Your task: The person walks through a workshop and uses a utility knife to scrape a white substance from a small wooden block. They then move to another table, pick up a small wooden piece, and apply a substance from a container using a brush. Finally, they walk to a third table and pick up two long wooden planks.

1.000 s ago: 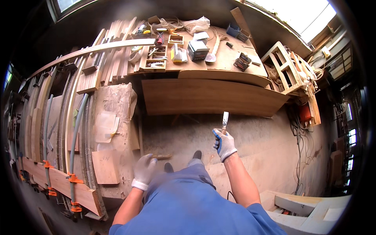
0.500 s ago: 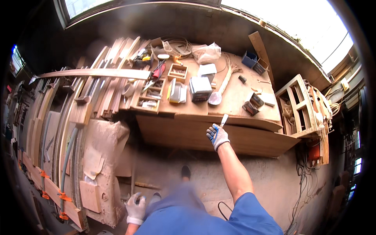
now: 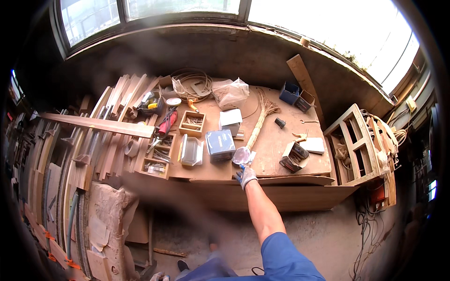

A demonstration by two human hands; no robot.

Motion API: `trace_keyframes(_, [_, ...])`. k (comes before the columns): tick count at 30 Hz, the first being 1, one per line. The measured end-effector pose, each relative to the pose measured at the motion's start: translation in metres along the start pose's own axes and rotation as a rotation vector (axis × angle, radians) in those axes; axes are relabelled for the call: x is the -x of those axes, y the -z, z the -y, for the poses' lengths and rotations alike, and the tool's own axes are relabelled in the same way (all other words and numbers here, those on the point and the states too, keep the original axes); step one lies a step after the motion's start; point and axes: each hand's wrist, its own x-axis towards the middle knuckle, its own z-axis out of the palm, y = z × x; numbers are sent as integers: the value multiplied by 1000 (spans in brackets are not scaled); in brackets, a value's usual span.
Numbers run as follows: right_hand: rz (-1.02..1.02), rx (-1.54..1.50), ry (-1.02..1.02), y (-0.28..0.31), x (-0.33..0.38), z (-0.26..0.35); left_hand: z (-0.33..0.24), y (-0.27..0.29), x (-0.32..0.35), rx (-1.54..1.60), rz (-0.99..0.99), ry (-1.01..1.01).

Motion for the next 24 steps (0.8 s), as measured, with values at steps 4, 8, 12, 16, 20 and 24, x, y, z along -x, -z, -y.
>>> trace_keyframes(4, [-36, 58, 13, -21, -6, -3, -9, -4, 5, -14, -1, 41])
trace_keyframes(8, [114, 135, 5, -27, -22, -5, -9, -9, 9, -15, -3, 72])
trace_keyframes(12, [87, 72, 1, -21, -40, 4, -3, -16, 7, 67, -42, 63])
trace_keyframes(16, [107, 35, 65, -30, -24, 19, 9, -29, 14, 107, -69, 107])
trace_keyframes(20, [-76, 245, 365, -34, 6, 33, 6, -28, 23, 73, -150, 70])
trace_keyframes(24, [-168, 687, 845, -32, 122, 9, -3, -28, 28, 309, -195, 152])
